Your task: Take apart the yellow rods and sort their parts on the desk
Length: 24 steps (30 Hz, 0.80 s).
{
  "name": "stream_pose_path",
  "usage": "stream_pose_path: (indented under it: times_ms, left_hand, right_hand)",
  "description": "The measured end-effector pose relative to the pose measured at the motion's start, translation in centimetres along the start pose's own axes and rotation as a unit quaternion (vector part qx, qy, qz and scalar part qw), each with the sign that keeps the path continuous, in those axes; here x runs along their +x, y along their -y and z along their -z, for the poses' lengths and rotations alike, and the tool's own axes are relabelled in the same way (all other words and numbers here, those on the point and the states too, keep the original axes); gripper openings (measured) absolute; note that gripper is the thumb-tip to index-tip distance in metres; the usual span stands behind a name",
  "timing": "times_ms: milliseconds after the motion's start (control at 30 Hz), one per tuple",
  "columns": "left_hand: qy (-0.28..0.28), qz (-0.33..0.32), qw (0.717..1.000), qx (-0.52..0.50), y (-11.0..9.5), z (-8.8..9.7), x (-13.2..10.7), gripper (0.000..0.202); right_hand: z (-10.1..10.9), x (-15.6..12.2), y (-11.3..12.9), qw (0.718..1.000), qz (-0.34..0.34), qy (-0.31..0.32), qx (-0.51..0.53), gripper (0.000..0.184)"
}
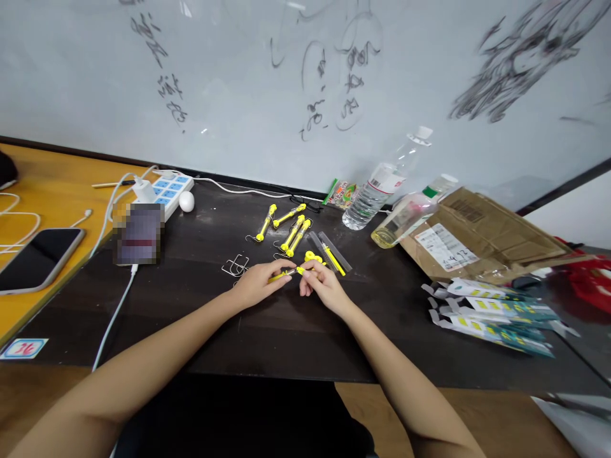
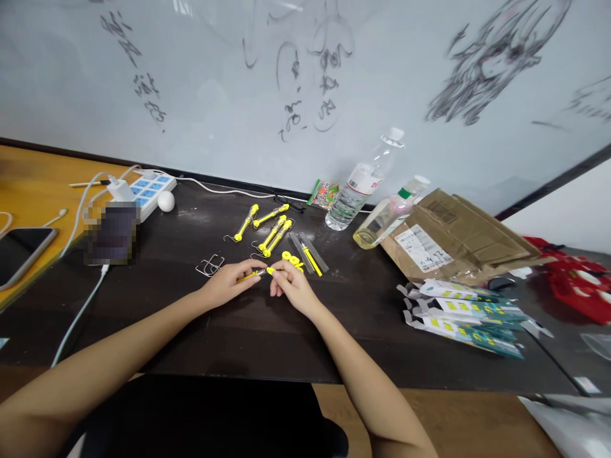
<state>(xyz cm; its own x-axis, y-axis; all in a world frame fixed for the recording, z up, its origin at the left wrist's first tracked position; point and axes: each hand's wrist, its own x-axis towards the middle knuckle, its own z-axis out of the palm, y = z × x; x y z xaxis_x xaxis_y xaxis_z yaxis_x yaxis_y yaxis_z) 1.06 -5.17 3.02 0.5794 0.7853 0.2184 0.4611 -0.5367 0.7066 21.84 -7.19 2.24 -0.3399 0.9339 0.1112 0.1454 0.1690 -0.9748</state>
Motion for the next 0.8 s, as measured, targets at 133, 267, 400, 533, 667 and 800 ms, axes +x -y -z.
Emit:
stream_pose_path:
  times_ms: [133, 267, 400, 533, 667, 800]
  left_hand:
    - [-0.006, -0.008, 1.000, -0.011, 0.09, -0.28, 0.07, 0.035]
    - [-0.012, -0.043, 0.999, -0.029, 0.03, -0.43, 0.15, 0.026]
    - [-0.006, -0.047, 0.998, -0.035, -0.17, -0.26, 0.14, 0.027]
    - [0.005, -0.029, 0.999, -0.043, -0.17, -0.13, 0.11, 0.029]
    - [0.009, -0.019, 0.999, -0.050, 0.01, -0.22, 0.12, 0.028]
    - [0.015, -0.036, 0.998, -0.042, 0.17, -0.38, 0.09, 0.027]
  right_hand:
    - [-0.26, -0.25, 0.12, 0.999, 0.008, 0.030, -0.015, 0.026]
    - [-0.36, -0.42, 0.07, 0.996, 0.041, 0.001, -0.078, 0.019]
    - [-0.35, -0.71, 0.18, 0.985, 0.061, -0.016, -0.160, 0.017]
    - [-0.33, -0.91, 0.35, 0.974, 0.063, 0.006, -0.217, 0.022]
    - [-0.29, -0.78, 0.55, 0.960, 0.072, 0.012, -0.271, 0.016]
    - [-0.29, -0.63, 0.69, 0.957, 0.073, 0.011, -0.280, 0.015]
